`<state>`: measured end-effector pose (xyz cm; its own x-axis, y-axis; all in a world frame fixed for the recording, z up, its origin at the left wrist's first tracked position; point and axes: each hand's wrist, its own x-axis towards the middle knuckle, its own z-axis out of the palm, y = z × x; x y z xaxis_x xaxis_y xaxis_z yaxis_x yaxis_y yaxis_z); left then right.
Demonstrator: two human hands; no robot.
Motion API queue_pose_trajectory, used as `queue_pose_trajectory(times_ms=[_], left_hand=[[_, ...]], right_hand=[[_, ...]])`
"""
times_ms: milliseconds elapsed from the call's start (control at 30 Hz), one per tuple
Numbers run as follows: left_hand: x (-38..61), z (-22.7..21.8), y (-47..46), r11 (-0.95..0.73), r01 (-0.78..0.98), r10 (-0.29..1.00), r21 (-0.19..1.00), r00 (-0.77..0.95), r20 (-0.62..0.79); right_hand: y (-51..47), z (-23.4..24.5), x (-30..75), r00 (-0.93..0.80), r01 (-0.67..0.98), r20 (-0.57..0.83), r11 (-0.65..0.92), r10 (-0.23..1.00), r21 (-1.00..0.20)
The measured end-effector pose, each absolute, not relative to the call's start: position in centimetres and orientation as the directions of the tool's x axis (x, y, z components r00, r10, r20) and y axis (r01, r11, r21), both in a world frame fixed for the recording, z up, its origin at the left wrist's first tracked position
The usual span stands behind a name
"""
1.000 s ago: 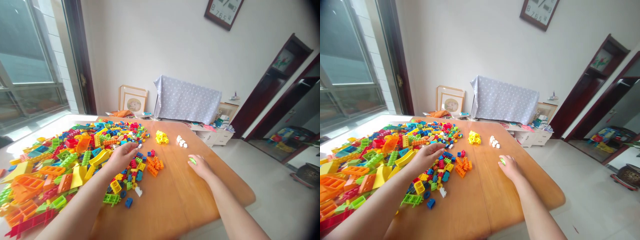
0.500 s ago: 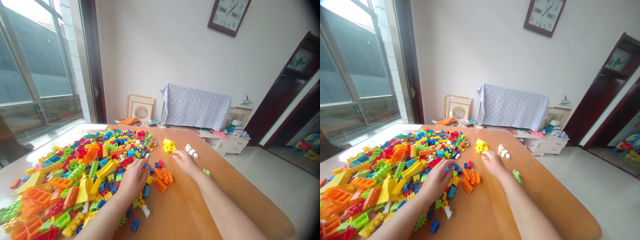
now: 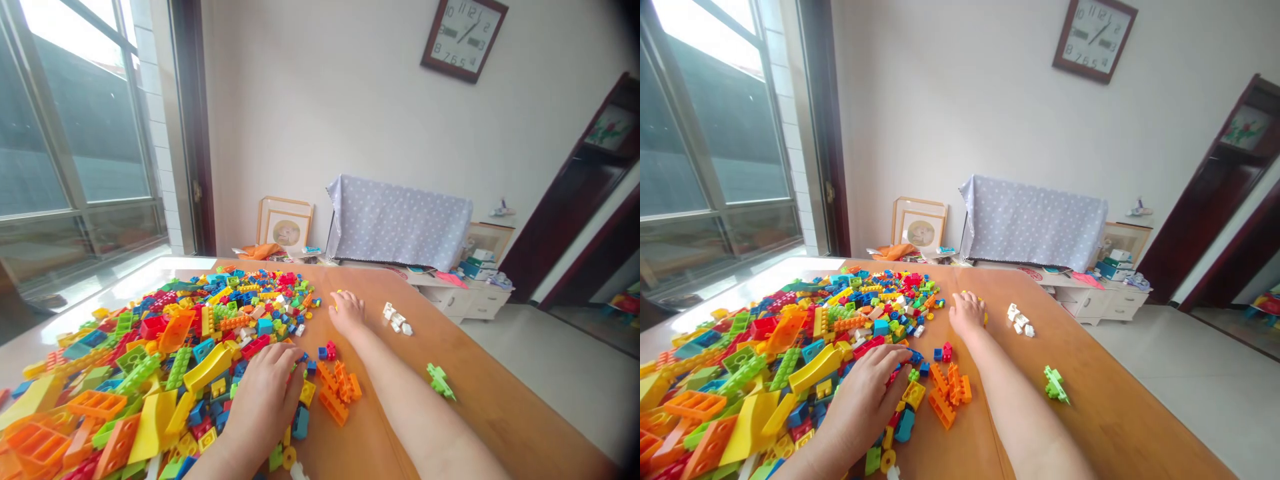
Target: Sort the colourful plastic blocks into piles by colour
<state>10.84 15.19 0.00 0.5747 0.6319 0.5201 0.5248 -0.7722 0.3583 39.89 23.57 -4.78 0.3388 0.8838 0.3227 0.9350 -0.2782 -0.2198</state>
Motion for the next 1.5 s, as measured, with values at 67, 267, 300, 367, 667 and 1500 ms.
queue_pose_trajectory(times_ms=[67, 267, 300, 367, 667, 1500], left_hand=[[10.8, -0.1, 15.3, -0.777, 0.523, 0.626, 0.351, 0.577, 0.525], [10.8, -0.5, 15.5, -0.801, 0.512, 0.589, 0.311, 0.584, 0.558], [10.8, -0.5, 15.6, -0.802, 0.511, 0.587, 0.309, 0.583, 0.562], [10.8, -0.5, 15.6, -0.803, 0.512, 0.585, 0.305, 0.581, 0.566], [10.8, -0.6, 15.8, -0.789, 0.527, 0.609, 0.316, 0.601, 0.518], [10.5, 0.6, 15.6, -0.756, 0.597, 0.647, 0.269, 0.621, 0.441]], right_hand=[[23.6, -5.1, 41.2, 0.362, 0.931, 0.274, -0.329, 0.891, -0.159], [23.2, -5.9, 45.3, 0.398, 0.917, 0.237, -0.375, 0.886, -0.137], [23.2, -6.0, 45.9, 0.406, 0.913, 0.24, -0.383, 0.882, -0.14], [23.3, -6.1, 46.9, 0.425, 0.905, 0.246, -0.398, 0.871, -0.153], [22.3, -4.3, 52.1, 0.597, 0.801, 0.36, -0.511, 0.717, -0.312], [14.8, -5.0, 57.9, 0.663, 0.706, 0.12, -0.565, 0.739, -0.427]])
